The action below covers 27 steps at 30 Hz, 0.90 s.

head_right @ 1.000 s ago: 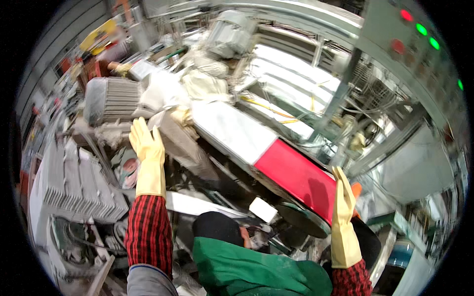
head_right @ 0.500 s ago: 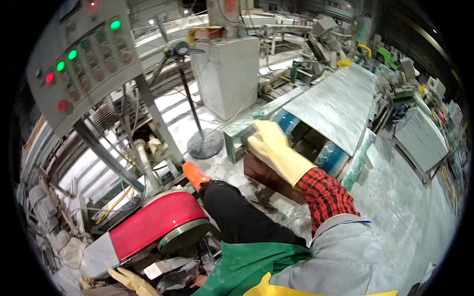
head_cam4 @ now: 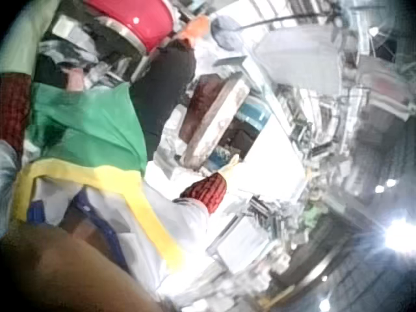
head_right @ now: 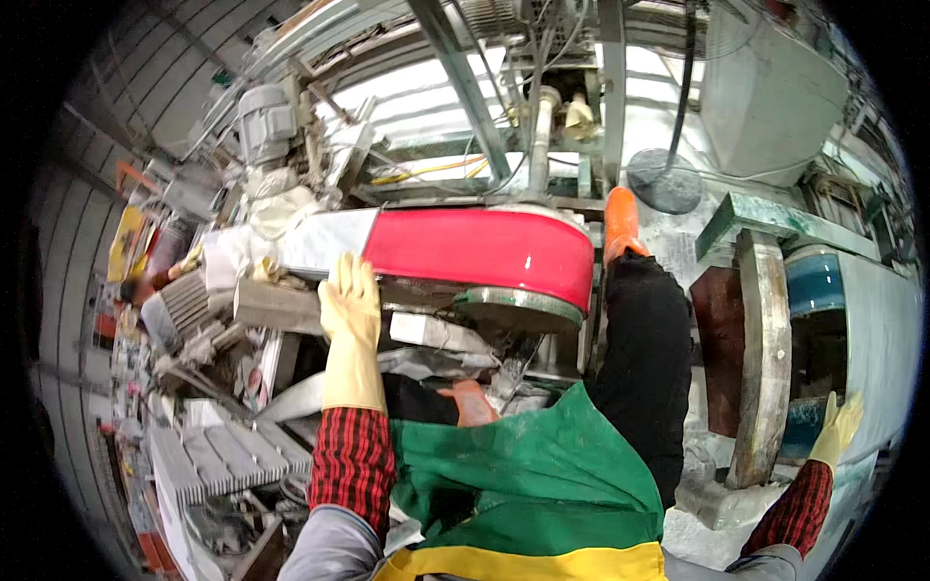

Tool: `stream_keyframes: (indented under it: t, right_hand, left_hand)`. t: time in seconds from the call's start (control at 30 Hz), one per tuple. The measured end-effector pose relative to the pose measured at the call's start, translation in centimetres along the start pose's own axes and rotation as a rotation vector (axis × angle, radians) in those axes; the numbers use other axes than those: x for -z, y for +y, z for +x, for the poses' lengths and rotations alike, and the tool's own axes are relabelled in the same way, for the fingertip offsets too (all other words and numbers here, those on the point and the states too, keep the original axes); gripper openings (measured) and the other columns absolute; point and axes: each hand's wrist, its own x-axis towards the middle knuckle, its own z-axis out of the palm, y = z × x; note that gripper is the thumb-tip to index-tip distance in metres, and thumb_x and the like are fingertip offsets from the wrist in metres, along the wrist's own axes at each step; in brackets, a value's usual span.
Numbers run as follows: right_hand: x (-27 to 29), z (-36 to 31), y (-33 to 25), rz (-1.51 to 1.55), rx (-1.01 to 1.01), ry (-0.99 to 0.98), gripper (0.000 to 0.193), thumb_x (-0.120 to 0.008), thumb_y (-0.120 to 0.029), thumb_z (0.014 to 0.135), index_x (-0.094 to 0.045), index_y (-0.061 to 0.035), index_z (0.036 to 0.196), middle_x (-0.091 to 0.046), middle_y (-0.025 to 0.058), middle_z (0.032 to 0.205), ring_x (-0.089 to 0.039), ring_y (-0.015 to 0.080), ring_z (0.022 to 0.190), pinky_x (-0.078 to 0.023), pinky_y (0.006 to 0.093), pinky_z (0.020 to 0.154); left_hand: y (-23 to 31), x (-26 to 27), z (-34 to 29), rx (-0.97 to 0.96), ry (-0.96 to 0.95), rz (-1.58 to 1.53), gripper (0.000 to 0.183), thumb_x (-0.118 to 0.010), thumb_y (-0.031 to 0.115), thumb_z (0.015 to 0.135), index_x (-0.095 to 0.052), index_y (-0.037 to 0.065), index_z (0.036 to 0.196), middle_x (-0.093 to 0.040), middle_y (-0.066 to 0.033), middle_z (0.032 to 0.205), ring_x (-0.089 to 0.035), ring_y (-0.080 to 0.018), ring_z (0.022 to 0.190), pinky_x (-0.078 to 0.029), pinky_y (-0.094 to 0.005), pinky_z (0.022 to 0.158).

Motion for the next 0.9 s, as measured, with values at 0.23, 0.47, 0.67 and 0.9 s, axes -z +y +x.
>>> stream_keyframes:
  t: [0.23, 0.47, 0.67, 0.9]
  right_hand:
    - [0.1, 0.5, -5.4, 0.063, 0.096, 0.129, 0.06, -0.064, -0.039, 0.1, -0.052, -0.0002, 0.143, -0.059, 0.0253, 0.14, -0.056, 0.0393, 0.129, -0.045, 0.0456, 0.109]
    - [5.3, 0.1, -9.3, -0.144, -0.109, 0.03, 0.056, -0.061, -0.044, 0.099, -0.056, -0.0058, 0.14, -0.062, 0.0182, 0.139, -0.057, 0.0344, 0.128, -0.046, 0.0441, 0.107]
    - [5.1, -0.1, -10.8, -0.087, -0.111, 0.111, 0.051, -0.063, -0.038, 0.098, -0.057, -0.0057, 0.137, -0.064, 0.0176, 0.135, -0.059, 0.0348, 0.125, -0.047, 0.0442, 0.105]
    - [4.5, -0.4, -10.5, -0.084, -0.131, 0.103, 0.051, -0.062, -0.037, 0.099, -0.056, -0.0052, 0.138, -0.064, 0.0185, 0.136, -0.059, 0.0352, 0.125, -0.046, 0.0454, 0.106]
  left_hand:
    - [-2.5, -1.5, -2.8, 0.007, -0.03, 0.183, 0.06, -0.026, 0.043, 0.112, -0.031, 0.007, 0.16, -0.036, -0.0121, 0.165, -0.034, -0.0328, 0.152, -0.04, -0.0477, 0.12]
    - [-6.7, -5.0, -3.0, -0.082, -0.066, 0.836, 0.061, -0.039, 0.039, 0.11, -0.03, 0.005, 0.161, -0.033, -0.0163, 0.166, -0.031, -0.0297, 0.153, -0.022, -0.0416, 0.127]
    - [-9.6, -2.2, -0.5, -0.453, -0.509, 1.936, 0.057, -0.051, 0.038, 0.107, -0.044, 0.004, 0.152, -0.042, -0.0231, 0.158, -0.036, -0.0409, 0.148, -0.032, -0.0471, 0.12]
    - [-12.0, -0.5, 0.0, -0.837, -0.74, 2.46, 0.055, -0.057, 0.034, 0.102, -0.045, 0.003, 0.146, -0.045, -0.0228, 0.154, -0.043, -0.0442, 0.139, -0.037, -0.0506, 0.115]
